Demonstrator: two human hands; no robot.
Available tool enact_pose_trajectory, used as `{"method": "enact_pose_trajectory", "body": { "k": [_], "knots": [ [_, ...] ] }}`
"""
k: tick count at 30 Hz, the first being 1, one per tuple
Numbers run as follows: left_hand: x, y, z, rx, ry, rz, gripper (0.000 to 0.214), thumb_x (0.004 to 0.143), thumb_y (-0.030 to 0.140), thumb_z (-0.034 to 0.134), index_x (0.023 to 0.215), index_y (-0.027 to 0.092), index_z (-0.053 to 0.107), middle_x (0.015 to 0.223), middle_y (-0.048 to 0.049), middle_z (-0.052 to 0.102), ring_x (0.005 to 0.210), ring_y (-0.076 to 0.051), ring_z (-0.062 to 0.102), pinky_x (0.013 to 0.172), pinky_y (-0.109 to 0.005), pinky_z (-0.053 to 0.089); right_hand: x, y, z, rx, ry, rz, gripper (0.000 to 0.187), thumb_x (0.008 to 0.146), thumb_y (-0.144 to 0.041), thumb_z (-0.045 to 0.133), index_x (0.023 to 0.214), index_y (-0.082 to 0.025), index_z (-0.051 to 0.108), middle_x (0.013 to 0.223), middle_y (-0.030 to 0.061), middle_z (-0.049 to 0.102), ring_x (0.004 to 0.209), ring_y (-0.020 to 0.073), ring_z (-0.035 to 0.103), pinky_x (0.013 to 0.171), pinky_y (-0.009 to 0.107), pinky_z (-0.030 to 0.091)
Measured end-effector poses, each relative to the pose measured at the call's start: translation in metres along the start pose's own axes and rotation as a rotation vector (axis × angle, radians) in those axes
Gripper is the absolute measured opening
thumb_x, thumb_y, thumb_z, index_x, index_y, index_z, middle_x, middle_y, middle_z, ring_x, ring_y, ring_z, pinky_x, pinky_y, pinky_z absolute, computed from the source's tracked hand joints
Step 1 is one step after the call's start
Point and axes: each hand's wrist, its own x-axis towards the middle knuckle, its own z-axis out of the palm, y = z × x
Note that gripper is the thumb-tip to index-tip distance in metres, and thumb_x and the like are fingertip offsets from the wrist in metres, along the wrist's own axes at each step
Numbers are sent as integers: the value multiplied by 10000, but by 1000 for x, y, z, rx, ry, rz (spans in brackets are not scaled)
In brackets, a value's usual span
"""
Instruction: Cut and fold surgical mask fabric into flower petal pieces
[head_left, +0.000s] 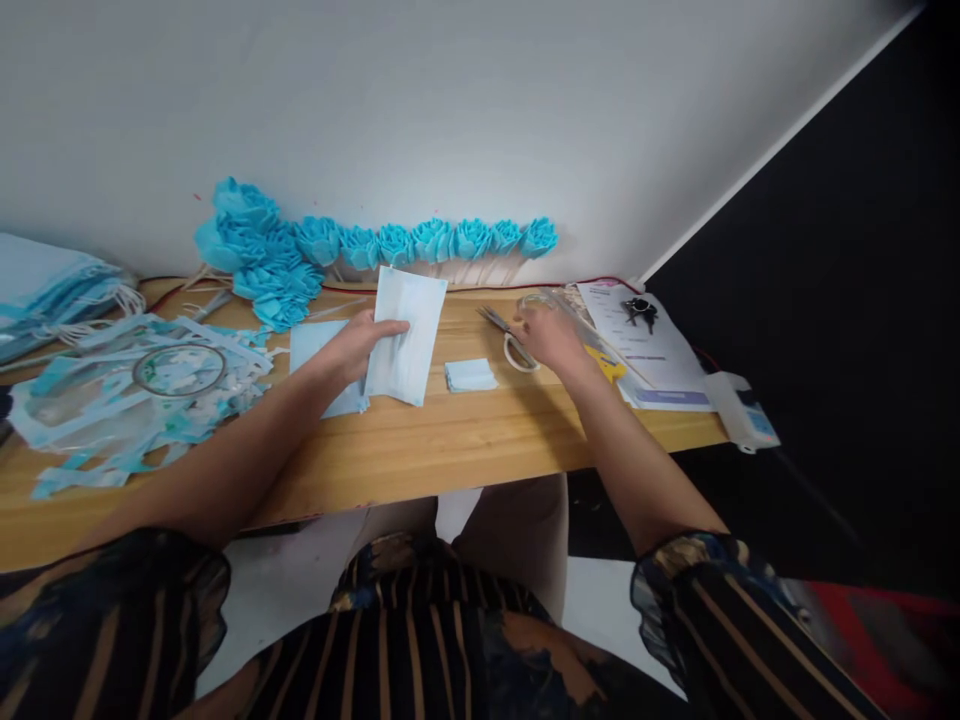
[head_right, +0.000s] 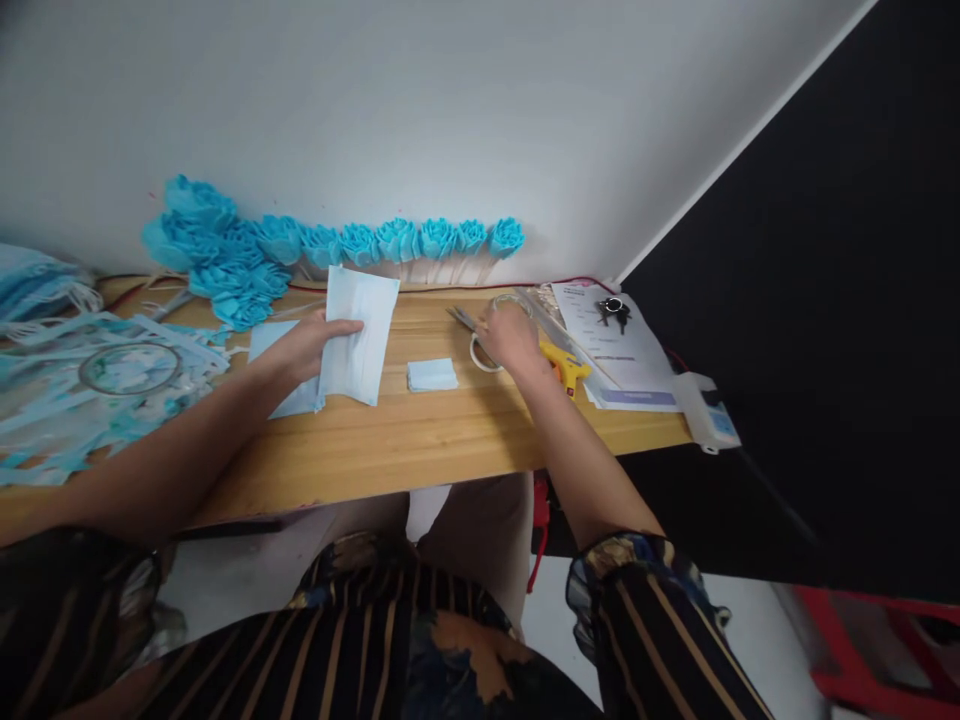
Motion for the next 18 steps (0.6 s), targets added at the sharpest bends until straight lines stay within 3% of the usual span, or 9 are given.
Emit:
{"method": "enact_pose_trajectory", "body": {
  "k": [3,5,8,11,13,15,18],
  "knots": [
    [1,0,0,-51,-26,24,388,590,285,862,917,142,709,872,-120,783,827,-316,736,868,-503,597,-10,2,7,-245,-102,24,306,928,-325,617,1140,-139,734,1043,232,749,1020,363,696,872,437,494],
    [0,-1,1,-58,-57,38,379,609,313,856,913,144,706,862,-127,782,861,-335,740,882,-514,590,-15,-3,12,-274,-139,31,322,954,-312,575,1188,-132,706,1065,259,744,1011,376,713,856,458,507],
    [-2,1,1,-14,-84,18,373,618,338,862,895,138,712,899,-159,782,922,-367,739,899,-541,578,-17,-11,15,-278,-128,47,322,966,-284,543,1197,-112,686,1072,282,740,1005,368,723,854,458,523],
    [-3,3,1,-8,-97,6,378,609,345,875,892,143,726,942,-165,787,890,-343,742,866,-516,587,-11,-10,8,-214,-49,26,379,883,-260,639,1236,-126,663,1132,252,734,1026,346,715,877,428,530],
    [-4,5,1,-39,-88,5,365,586,329,888,865,154,730,935,-148,793,832,-313,738,812,-473,594,-5,-5,-2,-10,36,31,468,809,-259,694,1262,-151,647,1127,198,741,1004,322,710,884,419,533],
    [-4,7,2,-70,-78,13,368,559,312,903,846,157,733,908,-132,795,783,-292,727,756,-433,587,1,-1,-12,354,84,25,529,775,-278,701,1289,-175,626,1066,126,750,941,272,708,861,396,543],
    [-5,10,2,-73,-80,39,384,563,331,917,848,149,736,858,-120,789,735,-277,708,711,-403,560,1,-5,-17,928,51,-55,653,744,-349,741,1366,-228,579,1000,33,732,875,191,692,817,333,550]
  ]
}}
